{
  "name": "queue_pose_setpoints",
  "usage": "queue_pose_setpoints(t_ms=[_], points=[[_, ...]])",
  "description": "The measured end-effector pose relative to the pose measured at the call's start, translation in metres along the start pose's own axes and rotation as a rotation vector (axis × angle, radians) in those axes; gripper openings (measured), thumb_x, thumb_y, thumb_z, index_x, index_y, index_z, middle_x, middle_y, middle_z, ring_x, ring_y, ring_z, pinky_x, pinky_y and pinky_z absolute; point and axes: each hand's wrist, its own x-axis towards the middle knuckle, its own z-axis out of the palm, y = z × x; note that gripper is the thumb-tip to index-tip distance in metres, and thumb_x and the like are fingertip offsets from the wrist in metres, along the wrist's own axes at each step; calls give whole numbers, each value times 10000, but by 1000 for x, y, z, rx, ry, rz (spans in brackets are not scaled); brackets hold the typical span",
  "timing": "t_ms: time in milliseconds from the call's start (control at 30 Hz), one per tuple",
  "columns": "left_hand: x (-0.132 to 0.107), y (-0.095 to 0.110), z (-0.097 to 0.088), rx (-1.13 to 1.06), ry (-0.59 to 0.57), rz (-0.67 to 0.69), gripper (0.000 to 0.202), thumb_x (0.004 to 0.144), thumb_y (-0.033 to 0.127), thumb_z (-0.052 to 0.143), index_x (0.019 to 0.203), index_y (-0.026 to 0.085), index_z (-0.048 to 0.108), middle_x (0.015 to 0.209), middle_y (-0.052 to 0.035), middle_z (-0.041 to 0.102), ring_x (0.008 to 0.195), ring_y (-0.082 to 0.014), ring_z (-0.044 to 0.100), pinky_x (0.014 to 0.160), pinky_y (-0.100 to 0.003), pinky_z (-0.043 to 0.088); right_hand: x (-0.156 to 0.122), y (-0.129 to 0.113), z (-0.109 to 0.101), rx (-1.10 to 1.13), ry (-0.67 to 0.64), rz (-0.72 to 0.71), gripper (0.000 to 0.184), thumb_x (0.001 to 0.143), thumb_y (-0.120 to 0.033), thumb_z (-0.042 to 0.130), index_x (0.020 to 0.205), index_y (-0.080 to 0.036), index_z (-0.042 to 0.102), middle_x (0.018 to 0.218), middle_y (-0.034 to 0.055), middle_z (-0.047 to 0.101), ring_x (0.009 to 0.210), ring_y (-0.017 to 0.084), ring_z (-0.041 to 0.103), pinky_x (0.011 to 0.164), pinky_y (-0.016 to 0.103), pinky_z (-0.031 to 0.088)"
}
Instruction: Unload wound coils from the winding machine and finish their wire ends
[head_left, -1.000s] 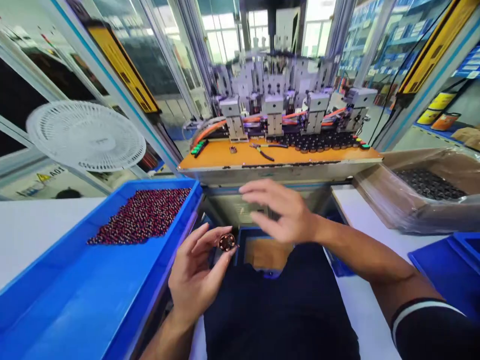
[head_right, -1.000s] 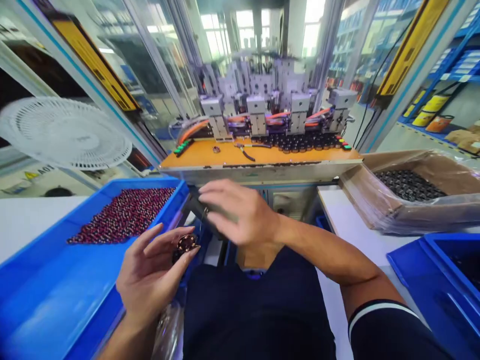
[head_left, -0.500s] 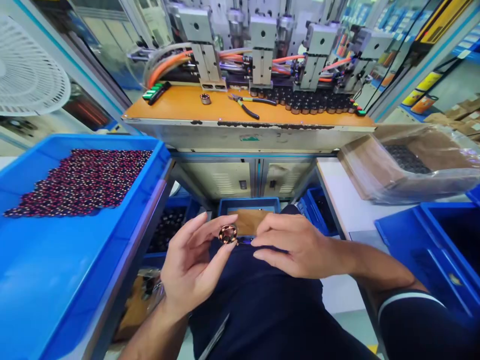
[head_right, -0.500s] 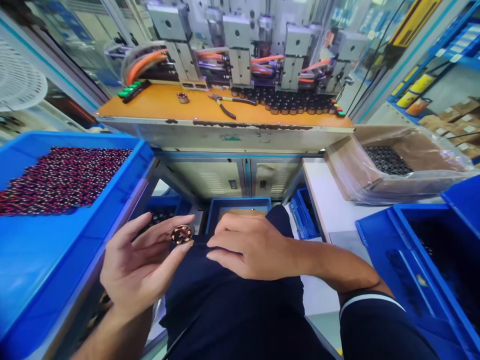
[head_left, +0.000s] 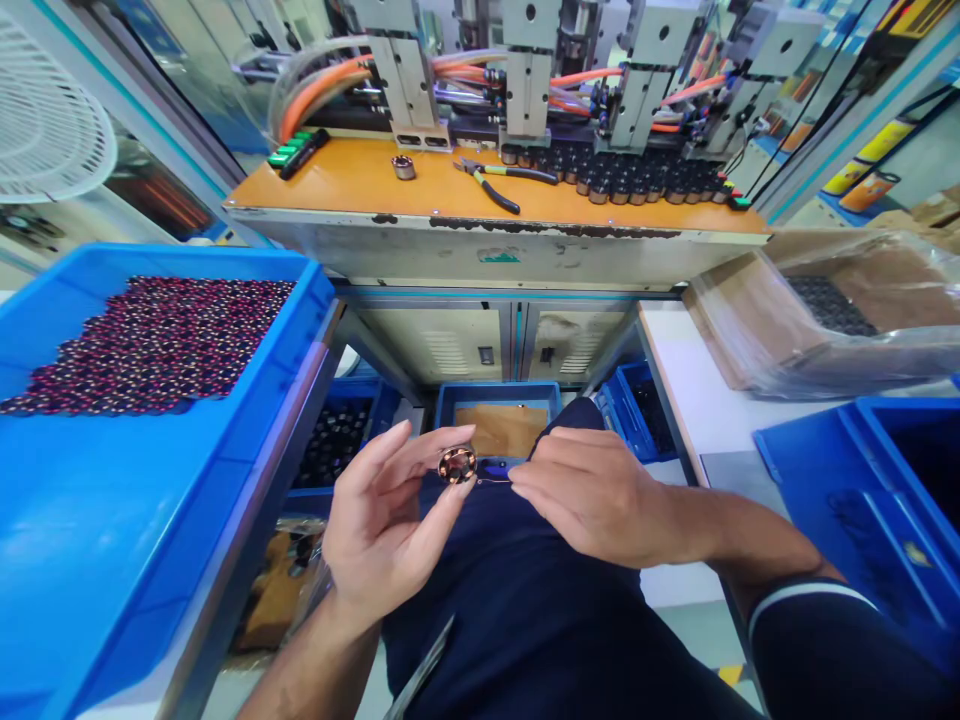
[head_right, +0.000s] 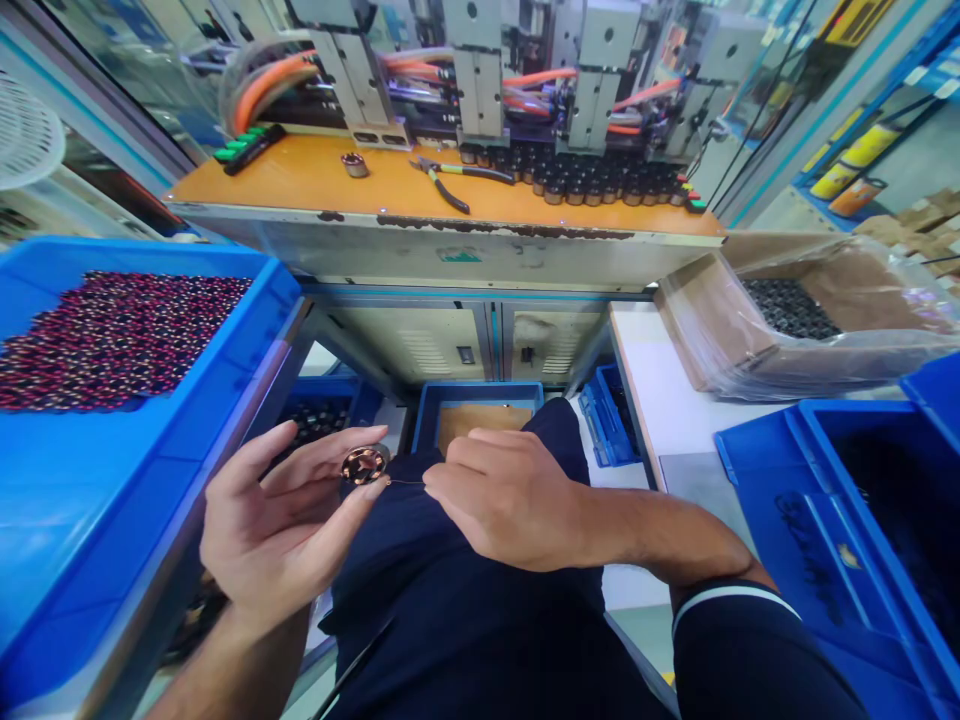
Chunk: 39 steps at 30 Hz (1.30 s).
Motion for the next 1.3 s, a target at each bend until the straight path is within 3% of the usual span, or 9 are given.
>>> queue_pose_setpoints(t_ms=[267, 333, 433, 600, 733, 867, 1033, 1133, 1300], points=[[5, 2, 5, -107, 47, -124, 751, 784, -80, 671, 1406, 304, 498, 1160, -30, 772, 945, -145, 763, 845, -240, 638, -11, 1, -2, 548, -111, 30, 120, 966, -146, 562, 886, -162, 651, 707, 25, 685, 634, 112, 596, 621, 229, 476], [3, 2, 6, -121, 8, -101, 773, 789, -95, 649, 1426, 307, 479, 1205, -36, 757, 1000, -152, 753, 869, -247, 634, -8, 6, -4, 619, -115, 130, 72, 916, -227, 689, 910, -160, 665, 743, 20, 682, 681, 112, 614, 662, 230, 491], [-3, 0, 7, -111, -65, -47, 829, 782, -124, 623, 1468, 303, 437, 1282, -59, 721, 1126, -179, 713, 920, -269, 622, 1, 12, -3, 710, -14, 311, 275, 772, -312, 842, 919, -159, 668, 824, 16, 663, 751, 118, 607, 721, 247, 502], [-7, 0, 9, -62, -149, 23, 875, 763, -150, 610, 1501, 272, 403, 1328, -106, 690, 1176, -215, 690, 972, -338, 607, 17, 12, 10, 959, 21, 598, 245, 766, -305, 788, 785, -176, 580, 749, -28, 587, 677, 99, 541, 648, 239, 470], [-6, -1, 12, -37, -109, 40, 898, 748, -138, 644, 1501, 288, 401, 1320, -104, 689, 1142, -200, 704, 938, -318, 618, 21, 7, 16, 1016, -11, 595, 162, 820, -266, 690, 762, -177, 567, 741, -24, 580, 671, 103, 540, 652, 252, 468], [-6, -3, 15, -65, -54, 33, 918, 713, -123, 692, 1475, 320, 436, 1252, -75, 696, 975, -147, 740, 833, -255, 640, 19, 3, 21, 1058, 0, 614, 164, 811, -249, 712, 755, -173, 578, 749, -16, 596, 679, 107, 549, 651, 253, 464], [-5, 1, 17, -140, 63, -115, 840, 716, -101, 711, 1401, 345, 519, 1094, -16, 709, 906, -115, 737, 771, -199, 639, 6, -4, 41, 1186, 228, 682, 188, 819, -246, 663, 711, -184, 522, 695, -30, 552, 626, 97, 504, 601, 244, 423], [-3, 4, 16, -230, 73, -195, 797, 735, -89, 698, 1378, 355, 537, 1089, 1, 723, 871, -104, 746, 771, -188, 639, -4, -4, 50, 1247, 267, 711, 199, 832, -246, 645, 696, -186, 513, 666, -27, 557, 619, 105, 514, 619, 259, 431], [-6, 3, 14, -186, 33, -150, 856, 720, -126, 687, 1410, 349, 509, 1138, -8, 748, 959, -129, 751, 816, -204, 640, -1, 6, 36, 1177, 285, 688, 238, 833, -348, 709, 760, -182, 554, 704, -22, 569, 648, 109, 518, 628, 260, 430]])
